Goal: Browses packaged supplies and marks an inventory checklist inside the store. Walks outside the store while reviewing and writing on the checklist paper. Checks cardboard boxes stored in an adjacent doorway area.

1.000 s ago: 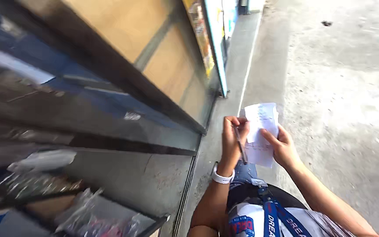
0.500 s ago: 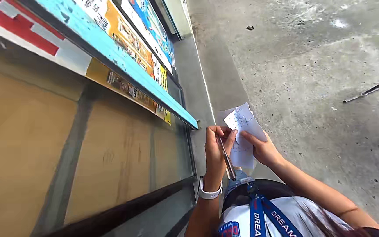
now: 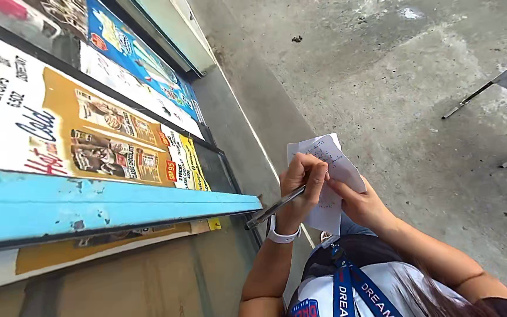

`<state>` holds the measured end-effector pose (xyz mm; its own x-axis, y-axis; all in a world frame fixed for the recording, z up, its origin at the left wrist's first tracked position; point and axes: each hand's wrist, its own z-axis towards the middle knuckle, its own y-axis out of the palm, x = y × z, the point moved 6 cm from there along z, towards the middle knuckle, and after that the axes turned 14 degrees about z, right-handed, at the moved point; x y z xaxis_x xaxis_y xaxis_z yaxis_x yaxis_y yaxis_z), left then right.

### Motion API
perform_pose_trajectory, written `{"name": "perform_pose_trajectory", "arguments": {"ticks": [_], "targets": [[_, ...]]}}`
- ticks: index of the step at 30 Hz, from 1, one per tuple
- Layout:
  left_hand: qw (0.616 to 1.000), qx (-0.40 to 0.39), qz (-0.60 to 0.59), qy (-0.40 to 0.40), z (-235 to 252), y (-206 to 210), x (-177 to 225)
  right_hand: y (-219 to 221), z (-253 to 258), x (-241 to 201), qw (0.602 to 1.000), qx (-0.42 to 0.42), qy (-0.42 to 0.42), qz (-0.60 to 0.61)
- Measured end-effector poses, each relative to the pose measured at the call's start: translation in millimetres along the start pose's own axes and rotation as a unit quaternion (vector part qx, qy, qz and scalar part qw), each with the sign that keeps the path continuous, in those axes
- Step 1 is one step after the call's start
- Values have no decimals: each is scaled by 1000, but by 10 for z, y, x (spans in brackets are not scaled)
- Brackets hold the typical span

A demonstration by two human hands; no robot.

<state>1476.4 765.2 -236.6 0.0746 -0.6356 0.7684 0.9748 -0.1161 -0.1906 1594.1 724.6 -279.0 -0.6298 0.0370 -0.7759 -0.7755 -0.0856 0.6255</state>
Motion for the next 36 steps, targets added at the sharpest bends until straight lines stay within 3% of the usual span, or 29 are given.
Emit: {"name": "perform_pose_trajectory", "arguments": {"ticks": [6, 11, 19, 27, 36], "targets": [[994, 83, 69, 20, 1075, -146, -754, -101, 1351, -93, 999, -45, -16, 1], [988, 74, 122, 55, 1958, -292, -1274, -130, 2460, -202, 996, -85, -19, -19], [974, 83, 198, 75, 2876, -639, -2044, -34, 3811, -22, 992, -126, -3, -8], [972, 106, 196, 72, 3888, -1418, -3093, 323, 5349, 418, 989, -140, -32, -41], [980, 81, 163, 83, 5222, -2439, -4164, 927, 7125, 853, 992, -118, -36, -39]]}}
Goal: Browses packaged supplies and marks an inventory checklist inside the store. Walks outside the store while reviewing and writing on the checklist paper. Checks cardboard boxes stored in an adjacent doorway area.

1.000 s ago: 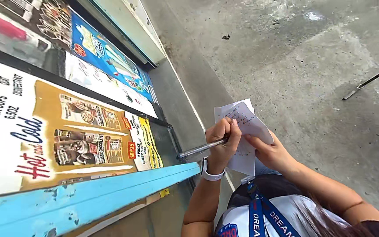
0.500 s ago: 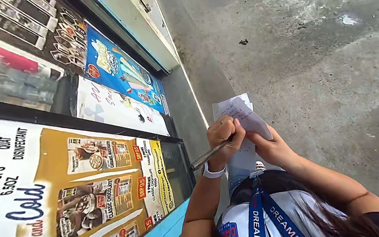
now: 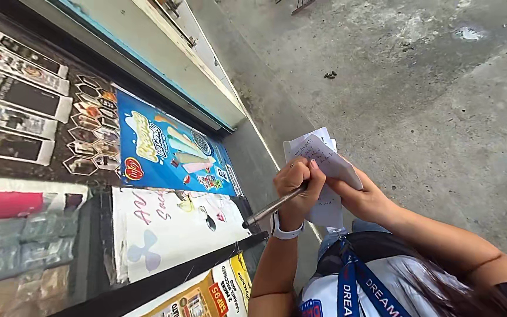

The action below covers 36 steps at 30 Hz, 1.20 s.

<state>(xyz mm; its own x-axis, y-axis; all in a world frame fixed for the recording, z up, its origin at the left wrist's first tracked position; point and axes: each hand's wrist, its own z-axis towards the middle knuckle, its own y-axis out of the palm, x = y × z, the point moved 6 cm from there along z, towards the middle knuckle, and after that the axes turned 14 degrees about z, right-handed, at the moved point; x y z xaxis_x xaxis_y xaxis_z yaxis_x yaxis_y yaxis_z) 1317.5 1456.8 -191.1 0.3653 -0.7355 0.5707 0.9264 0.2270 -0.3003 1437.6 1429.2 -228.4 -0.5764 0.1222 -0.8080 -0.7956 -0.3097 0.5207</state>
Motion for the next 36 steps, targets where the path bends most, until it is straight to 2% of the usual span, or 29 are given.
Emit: {"name": "perform_pose_trajectory", "arguments": {"ticks": [7, 14, 23, 28, 33, 36], "targets": [[1000, -12, -6, -11, 575, -16, -964, -92, 1015, 390, 1000, 20, 3, 3], [1000, -1, -4, -23, 1243, 178, -2026, -435, 2215, 723, 1000, 1, 10, -1], [1000, 9, 24, -13, 2656, 481, -3478, -880, 4257, 901, 999, -30, 6, -22], [999, 13, 18, -37, 3182, 490, -4239, -1005, 5149, 1144, 998, -32, 35, -31], [998, 13, -27, -54, 3823, 429, -4993, -1009, 6090, 1429, 998, -51, 15, -38], [999, 13, -22, -45, 4224, 380, -5602, -1023, 6751, 1660, 998, -61, 11, -28]]}}
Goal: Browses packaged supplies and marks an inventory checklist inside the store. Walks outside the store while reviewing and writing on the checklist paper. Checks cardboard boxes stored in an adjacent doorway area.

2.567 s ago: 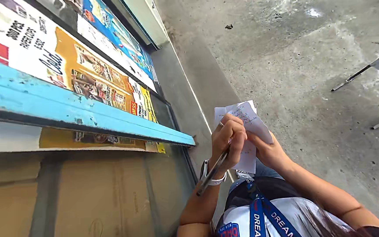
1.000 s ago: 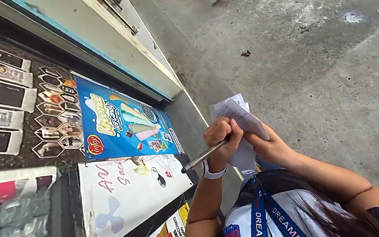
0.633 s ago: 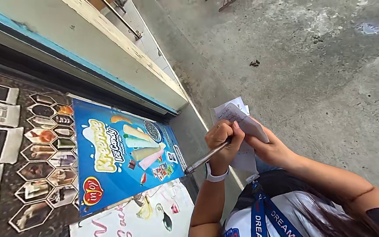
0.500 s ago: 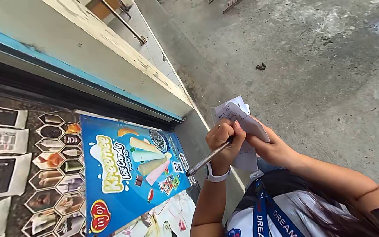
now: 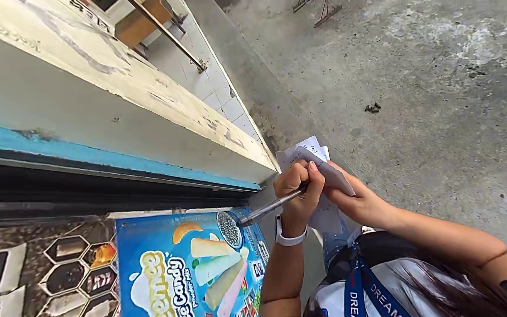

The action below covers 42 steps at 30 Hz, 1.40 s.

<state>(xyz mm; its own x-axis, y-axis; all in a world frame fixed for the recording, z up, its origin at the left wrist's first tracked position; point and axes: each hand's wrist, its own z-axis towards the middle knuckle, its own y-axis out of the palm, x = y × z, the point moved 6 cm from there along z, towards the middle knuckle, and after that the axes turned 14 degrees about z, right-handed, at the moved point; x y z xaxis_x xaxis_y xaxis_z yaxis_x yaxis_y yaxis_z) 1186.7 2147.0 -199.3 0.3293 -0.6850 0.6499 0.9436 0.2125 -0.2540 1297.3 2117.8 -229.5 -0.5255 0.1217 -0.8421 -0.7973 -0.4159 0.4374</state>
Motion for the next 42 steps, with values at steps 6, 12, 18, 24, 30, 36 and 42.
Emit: {"name": "perform_pose_trajectory", "arguments": {"ticks": [6, 12, 18, 24, 30, 36, 42], "targets": [[999, -31, 3, 23, 1035, -178, -1012, -95, 1371, 326, 1000, 20, -18, 1], [998, -44, -18, 28, 1896, -215, -1842, -269, 2464, 555, 998, 58, -10, 3], [999, -41, -15, 23, 2494, -175, -2602, -548, 3359, 821, 999, 52, 4, -11], [999, -26, -27, 11, 3172, 85, -3395, -1055, 4307, 1027, 999, 34, -7, -12], [1000, -26, 2, 16, 4166, 428, -4173, -1643, 5526, 1034, 1000, 23, -4, -1], [999, -19, -30, -7, 5010, 671, -4907, -2128, 6580, 1081, 1000, 4, 1, -9], [999, -9, -32, -33, 5615, 809, -5626, -2492, 7445, 1282, 1000, 0, 9, -11]]}}
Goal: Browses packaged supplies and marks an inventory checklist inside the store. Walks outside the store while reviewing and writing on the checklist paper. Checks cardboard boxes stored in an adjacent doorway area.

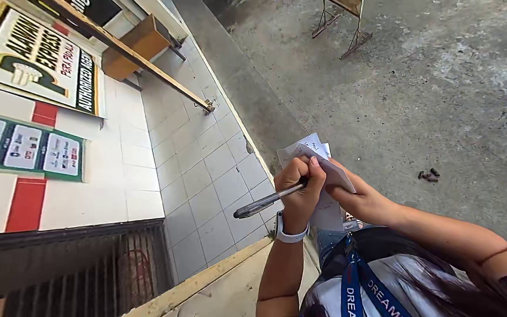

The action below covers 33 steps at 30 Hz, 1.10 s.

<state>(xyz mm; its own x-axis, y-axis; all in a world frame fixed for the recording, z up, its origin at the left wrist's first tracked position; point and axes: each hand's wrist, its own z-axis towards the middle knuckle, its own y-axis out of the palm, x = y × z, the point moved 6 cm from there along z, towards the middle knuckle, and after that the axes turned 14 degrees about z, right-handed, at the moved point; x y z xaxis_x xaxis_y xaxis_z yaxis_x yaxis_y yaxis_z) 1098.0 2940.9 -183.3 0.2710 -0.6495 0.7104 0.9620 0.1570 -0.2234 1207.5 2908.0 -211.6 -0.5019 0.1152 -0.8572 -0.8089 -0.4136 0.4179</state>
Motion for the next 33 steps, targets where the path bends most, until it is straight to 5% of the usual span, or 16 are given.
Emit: {"name": "perform_pose_trajectory", "arguments": {"ticks": [7, 20, 27, 33], "targets": [[1000, 2, 8, -3, 854, -132, -1007, -269, 1256, 459, 1000, 0, -5, 5], [999, -39, -25, 25, 3186, -588, -3073, -617, 4240, 1144, 999, 34, -20, 13], [944, 44, -285, -160, 4218, -936, -4762, -1194, 5740, 1829, 999, 32, 29, 26], [953, 112, -128, -253, 5054, -1552, -6478, -1979, 7455, 2513, 991, 83, 57, 87]]}}
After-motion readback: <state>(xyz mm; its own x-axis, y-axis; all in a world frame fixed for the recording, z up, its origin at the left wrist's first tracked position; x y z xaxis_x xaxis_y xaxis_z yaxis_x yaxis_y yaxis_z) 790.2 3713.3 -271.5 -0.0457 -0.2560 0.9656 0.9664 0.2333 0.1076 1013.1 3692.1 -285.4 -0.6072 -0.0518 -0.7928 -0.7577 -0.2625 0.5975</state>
